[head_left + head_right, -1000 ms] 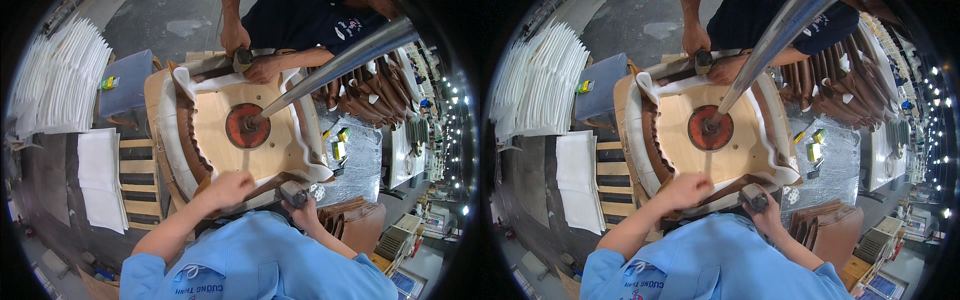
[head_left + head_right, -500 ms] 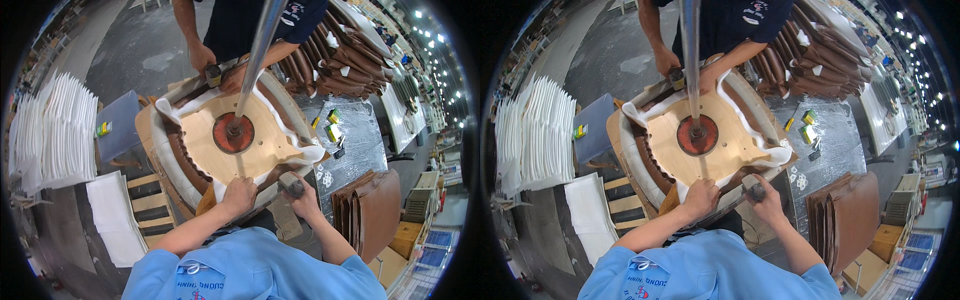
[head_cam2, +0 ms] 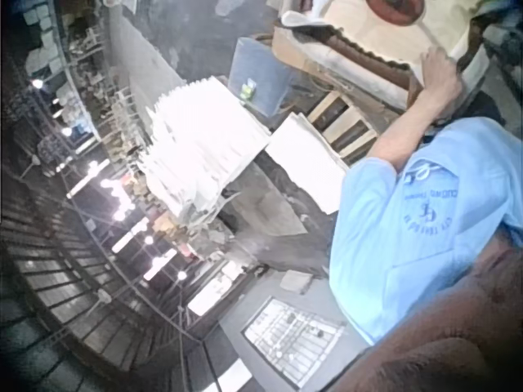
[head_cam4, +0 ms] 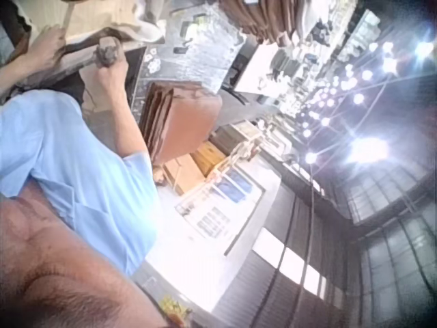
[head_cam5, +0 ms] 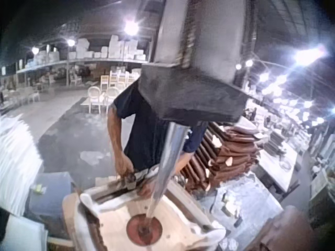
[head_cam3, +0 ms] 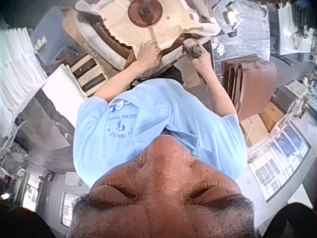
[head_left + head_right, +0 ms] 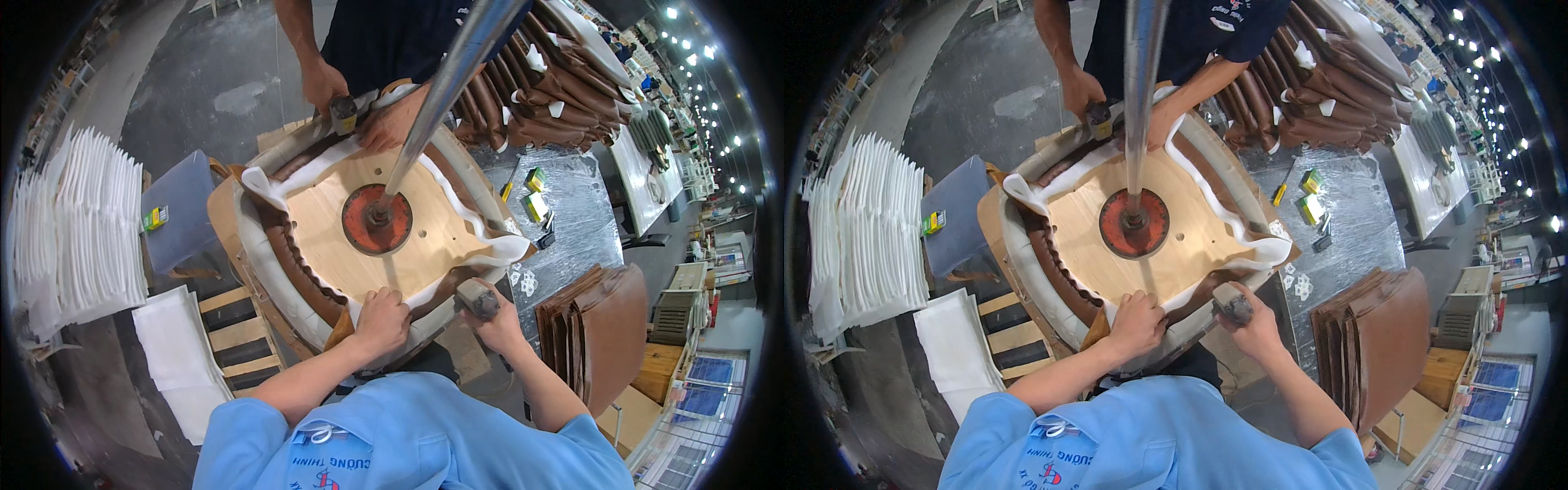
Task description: The person staples brown fabric to a wooden chair seat base using a pneumatic staple gun while a coworker assists. The person then places a white foam pad on the seat, aligns it, and staples it in place. The process is repeated for multiple seats in a factory setting.
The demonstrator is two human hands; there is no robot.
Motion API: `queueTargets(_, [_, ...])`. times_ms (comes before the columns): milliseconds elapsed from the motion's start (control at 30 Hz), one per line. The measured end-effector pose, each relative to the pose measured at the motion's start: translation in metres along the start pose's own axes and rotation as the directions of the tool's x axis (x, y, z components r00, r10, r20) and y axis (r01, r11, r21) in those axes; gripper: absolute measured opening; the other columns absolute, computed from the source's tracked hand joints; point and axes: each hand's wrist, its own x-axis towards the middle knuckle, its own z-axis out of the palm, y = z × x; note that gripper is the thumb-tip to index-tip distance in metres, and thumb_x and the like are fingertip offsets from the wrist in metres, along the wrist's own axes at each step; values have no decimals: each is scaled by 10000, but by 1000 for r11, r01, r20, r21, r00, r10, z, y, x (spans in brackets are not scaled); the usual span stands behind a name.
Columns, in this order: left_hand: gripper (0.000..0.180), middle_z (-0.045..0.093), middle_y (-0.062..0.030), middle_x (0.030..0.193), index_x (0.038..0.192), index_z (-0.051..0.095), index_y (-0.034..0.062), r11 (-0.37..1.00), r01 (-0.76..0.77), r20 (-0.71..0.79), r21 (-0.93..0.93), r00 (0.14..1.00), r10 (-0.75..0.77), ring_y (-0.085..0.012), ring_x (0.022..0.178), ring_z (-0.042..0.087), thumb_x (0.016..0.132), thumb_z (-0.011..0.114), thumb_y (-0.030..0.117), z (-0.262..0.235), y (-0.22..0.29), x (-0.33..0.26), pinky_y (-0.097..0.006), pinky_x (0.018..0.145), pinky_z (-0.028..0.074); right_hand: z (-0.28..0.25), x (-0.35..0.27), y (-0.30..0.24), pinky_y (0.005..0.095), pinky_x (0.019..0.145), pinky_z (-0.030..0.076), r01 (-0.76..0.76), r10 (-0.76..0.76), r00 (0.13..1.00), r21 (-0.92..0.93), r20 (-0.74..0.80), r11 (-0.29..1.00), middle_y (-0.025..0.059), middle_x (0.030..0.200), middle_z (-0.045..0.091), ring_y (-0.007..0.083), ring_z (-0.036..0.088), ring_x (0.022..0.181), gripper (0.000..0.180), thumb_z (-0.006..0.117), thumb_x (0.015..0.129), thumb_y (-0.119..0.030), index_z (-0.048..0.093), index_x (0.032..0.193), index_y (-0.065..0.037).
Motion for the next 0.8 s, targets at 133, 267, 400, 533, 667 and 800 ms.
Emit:
queueTargets(133, [137, 623, -107, 963, 830, 764, 68, 996, 7, -150, -88, 989, -20, -318, 1009, 587, 877, 787, 194, 5, -2, -4, -481, 879, 432, 0, -6, -2, 365, 837, 617, -158, 152, 987, 114, 57, 981, 112, 1135, 781, 187, 764, 940, 648, 863, 932, -103, 593, 1519, -56])
queueTargets(267, [140, 598, -89, 925, 799, 731, 80, 993, 5, -284, -117, 958, -38, -319, 973, 575, 857, 814, 176, 12, -6, -5, -479, 866, 422, 6, -14, -13, 317, 653, 586, -331, 282, 934, 230, 219, 915, 71, 1018, 742, 142, 714, 761, 547, 844, 963, -113, 619, 1452, -11])
queueTargets(400, [145, 594, -84, 917, 797, 724, 76, 988, 43, -332, -147, 939, -90, -325, 970, 579, 858, 812, 173, 14, -5, -5, -482, 869, 429, 21, -13, -35, 295, 575, 539, -425, 337, 872, 205, 356, 882, 50, 930, 715, 118, 656, 643, 382, 825, 1003, -157, 662, 1304, 12])
queueTargets(533, [157, 595, -97, 919, 796, 721, 65, 982, 70, -355, -178, 926, -130, -332, 978, 581, 862, 809, 177, 16, -6, -4, -491, 881, 435, 32, -4, -52, 296, 551, 524, -460, 376, 846, 161, 378, 873, 43, 908, 708, 119, 654, 632, 390, 833, 1011, -196, 667, 1295, 12])
queueTargets(667, [165, 595, -109, 921, 791, 717, 56, 977, 91, -371, -194, 915, -159, -340, 983, 582, 868, 804, 172, 17, -6, -3, -492, 889, 439, 38, 6, -61, 298, 545, 524, -473, 399, 827, 105, 397, 875, 42, 888, 711, 120, 658, 622, 391, 839, 1010, -224, 671, 1272, 12])
queueTargets(800, [157, 594, -114, 927, 793, 715, 53, 973, 108, -374, -206, 910, -180, -346, 984, 580, 872, 796, 161, 18, -6, -2, -491, 890, 442, 42, 13, -64, 299, 542, 527, -482, 425, 814, 52, 396, 874, 37, 834, 708, 120, 662, 609, 357, 839, 1010, -246, 690, 1206, 12])
